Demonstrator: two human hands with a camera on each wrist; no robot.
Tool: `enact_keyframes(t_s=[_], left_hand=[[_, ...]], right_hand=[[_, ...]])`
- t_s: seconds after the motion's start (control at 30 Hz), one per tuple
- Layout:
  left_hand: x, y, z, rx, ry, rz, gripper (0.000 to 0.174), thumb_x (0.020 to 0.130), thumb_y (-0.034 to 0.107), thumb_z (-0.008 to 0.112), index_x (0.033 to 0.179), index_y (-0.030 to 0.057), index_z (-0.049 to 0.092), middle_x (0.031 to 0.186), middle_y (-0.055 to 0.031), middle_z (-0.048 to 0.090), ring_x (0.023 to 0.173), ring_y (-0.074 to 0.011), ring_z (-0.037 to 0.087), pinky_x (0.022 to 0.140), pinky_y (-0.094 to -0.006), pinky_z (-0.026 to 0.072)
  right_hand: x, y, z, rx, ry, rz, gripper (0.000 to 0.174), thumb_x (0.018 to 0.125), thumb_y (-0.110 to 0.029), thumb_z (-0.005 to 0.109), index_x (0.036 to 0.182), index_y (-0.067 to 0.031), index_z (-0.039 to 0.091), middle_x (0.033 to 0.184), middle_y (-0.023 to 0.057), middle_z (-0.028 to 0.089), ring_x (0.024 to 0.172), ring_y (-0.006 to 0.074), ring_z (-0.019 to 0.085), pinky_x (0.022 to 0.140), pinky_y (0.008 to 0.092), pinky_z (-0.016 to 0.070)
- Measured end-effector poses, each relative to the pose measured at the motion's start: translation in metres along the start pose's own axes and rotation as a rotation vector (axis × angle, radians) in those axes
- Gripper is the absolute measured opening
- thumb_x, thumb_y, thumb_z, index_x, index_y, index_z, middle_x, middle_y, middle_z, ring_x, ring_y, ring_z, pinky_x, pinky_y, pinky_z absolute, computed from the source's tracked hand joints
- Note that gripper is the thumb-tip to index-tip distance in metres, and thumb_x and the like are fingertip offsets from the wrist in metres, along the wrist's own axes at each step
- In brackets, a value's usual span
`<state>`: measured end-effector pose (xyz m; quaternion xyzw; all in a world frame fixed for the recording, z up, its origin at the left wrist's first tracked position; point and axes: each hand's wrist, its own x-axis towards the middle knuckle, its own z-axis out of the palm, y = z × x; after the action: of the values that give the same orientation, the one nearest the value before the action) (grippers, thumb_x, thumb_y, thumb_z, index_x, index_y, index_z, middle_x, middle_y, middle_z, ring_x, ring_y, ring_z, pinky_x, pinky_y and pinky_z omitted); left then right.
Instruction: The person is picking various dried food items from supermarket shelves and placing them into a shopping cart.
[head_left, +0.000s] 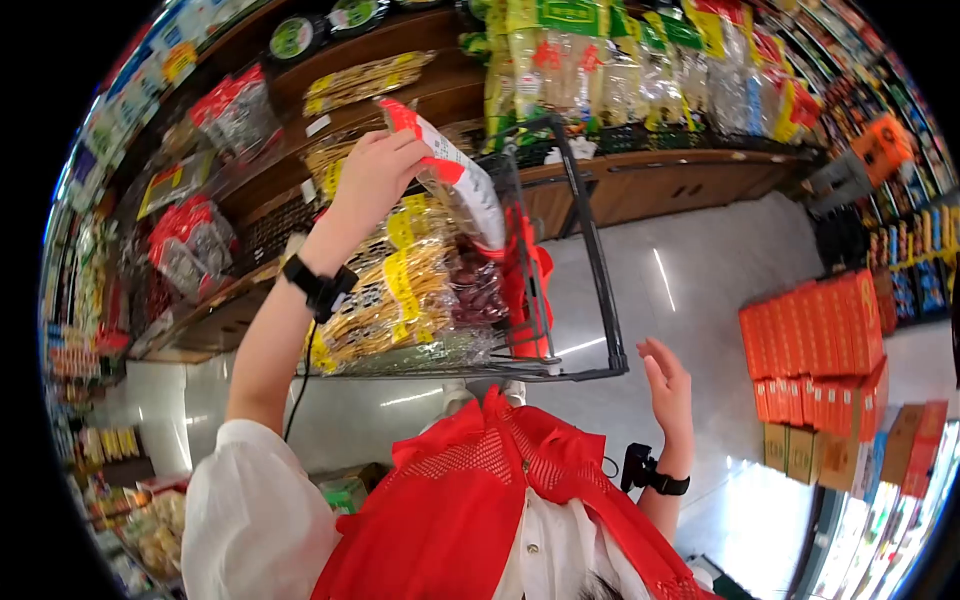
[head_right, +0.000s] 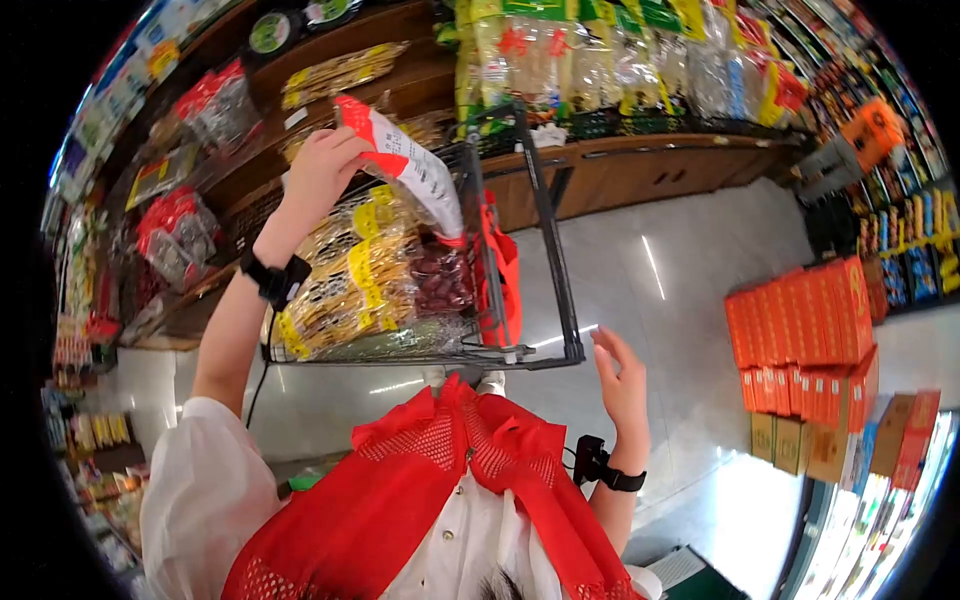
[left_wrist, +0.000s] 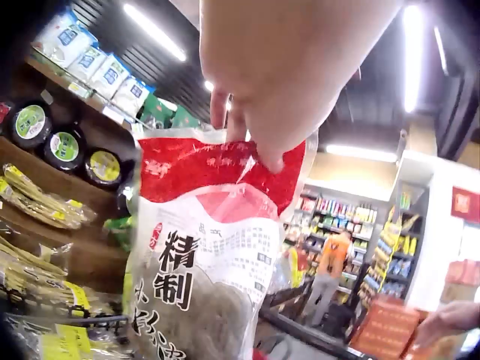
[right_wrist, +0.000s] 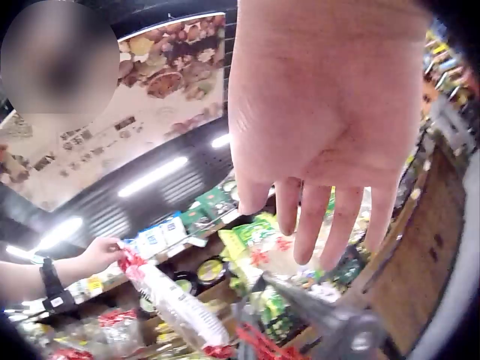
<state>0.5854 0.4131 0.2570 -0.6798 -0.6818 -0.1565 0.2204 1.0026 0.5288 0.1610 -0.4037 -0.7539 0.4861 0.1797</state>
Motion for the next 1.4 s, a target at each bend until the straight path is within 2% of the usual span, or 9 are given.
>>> enact_keyframes(t_s=[0.27, 0.43, 0.6, 0.7, 0.77, 0.83, 0.87, 1.03, 1.4], left_hand=[[-0.076, 0.085, -0.087, -0.42, 0.369, -0.407, 0.024, 0.065, -0.005, 0.056, 0.085, 0.0065, 0.062, 0.071, -0.0084, 0.053, 0.067, -0.024, 0.056, 0.06, -0.0307, 0.0445], [-0.127, 0.116, -0.122, -0.323, 0.313, -0.401, 0.02, 0.064, 0.001, 0.059, 0.081, 0.0097, 0.063, 0.071, -0.0045, 0.054, 0.064, -0.0208, 0.055, 0.056, -0.031, 0.044], [-0.171, 0.074, -0.142, -0.29, 0.3, -0.219, 0.022, 0.068, -0.003, 0.057, 0.086, 0.0073, 0.064, 0.084, -0.0063, 0.06, 0.083, -0.0234, 0.056, 0.076, -0.0321, 0.0421], [-0.277, 0.035, -0.07, -0.151, 0.56, -0.926, 0.026, 0.074, 0.005, 0.057, 0.1, 0.004, 0.056, 0.106, -0.0144, 0.055, 0.102, -0.0342, 0.046, 0.094, -0.0406, 0.0322], [-0.397, 0.047, 0.024, -0.352, -0.287, -1.543, 0.061, 0.077, 0.019, 0.061, 0.127, 0.0018, 0.031, 0.129, -0.0198, 0.034, 0.118, -0.0337, 0.034, 0.101, -0.0407, 0.023], [-0.491, 0.082, 0.115, -0.988, 0.256, -1.93, 0.078, 0.078, 0.042, 0.059, 0.134, 0.0061, 0.018, 0.131, -0.0109, 0.033, 0.12, -0.0231, 0.032, 0.096, -0.0434, 0.0299], [-0.468, 0.084, 0.086, -1.199, 0.068, -2.315, 0.08, 0.076, 0.046, 0.06, 0.134, 0.0083, 0.018, 0.131, -0.0103, 0.032, 0.118, -0.0238, 0.032, 0.091, -0.0434, 0.0354], [-0.496, 0.074, 0.122, -1.505, 0.083, -2.101, 0.052, 0.083, 0.043, 0.052, 0.12, 0.0081, 0.039, 0.107, -0.0083, 0.053, 0.084, -0.0234, 0.056, 0.072, -0.0376, 0.0488], [-0.485, 0.079, 0.078, -1.402, -0.535, -1.753, 0.058, 0.081, 0.043, 0.053, 0.12, 0.0013, 0.043, 0.115, -0.0142, 0.051, 0.09, -0.0262, 0.058, 0.068, -0.0405, 0.0491]], right_hand=[[0.042, -0.122, 0.131, -0.033, -0.183, -0.688, 0.105, 0.049, -0.017, 0.081, 0.131, 0.0019, 0.02, 0.136, 0.0209, 0.022, 0.125, 0.0341, 0.026, 0.102, 0.0369, 0.0235], [0.008, -0.142, 0.213, 0.119, -0.422, -0.512, 0.084, 0.06, -0.013, 0.072, 0.13, -0.0019, 0.027, 0.1, 0.021, 0.057, 0.092, 0.0304, 0.058, 0.078, 0.0348, 0.0459], [0.015, -0.139, 0.243, 0.053, -0.203, -0.652, 0.017, 0.072, -0.007, 0.065, 0.086, 0.0018, 0.061, 0.073, 0.0083, 0.063, 0.069, 0.0106, 0.057, 0.063, 0.0259, 0.0451], [0.021, -0.13, 0.263, -0.013, -0.019, -0.338, 0.016, 0.077, -0.011, 0.061, 0.087, 0.003, 0.061, 0.072, 0.0079, 0.063, 0.067, 0.0099, 0.056, 0.062, 0.0261, 0.0443], [0.012, -0.128, 0.261, -0.139, 0.132, -0.364, 0.019, 0.079, -0.01, 0.06, 0.089, 0.0056, 0.06, 0.074, 0.0056, 0.063, 0.069, 0.0079, 0.054, 0.063, 0.0258, 0.0438], [0.005, -0.108, 0.265, -0.116, 0.229, -0.357, 0.019, 0.079, -0.01, 0.06, 0.089, 0.0062, 0.06, 0.075, 0.0047, 0.063, 0.07, 0.0077, 0.054, 0.064, 0.0252, 0.0434], [0.008, -0.098, 0.27, -0.085, 0.3, -0.348, 0.019, 0.08, -0.01, 0.06, 0.089, 0.0067, 0.06, 0.076, 0.0037, 0.063, 0.071, 0.0074, 0.053, 0.065, 0.0246, 0.0431], [-0.012, -0.071, 0.255, 0.227, 0.44, -0.234, 0.015, 0.082, -0.008, 0.057, 0.085, 0.0068, 0.06, 0.073, 0.0002, 0.059, 0.067, 0.0071, 0.05, 0.06, 0.0246, 0.0417], [-0.006, -0.087, 0.203, 0.229, 0.49, -0.388, 0.019, 0.084, -0.008, 0.053, 0.098, 0.0044, 0.055, 0.085, 0.0068, 0.061, 0.073, 0.0131, 0.056, 0.067, 0.0247, 0.0447]])
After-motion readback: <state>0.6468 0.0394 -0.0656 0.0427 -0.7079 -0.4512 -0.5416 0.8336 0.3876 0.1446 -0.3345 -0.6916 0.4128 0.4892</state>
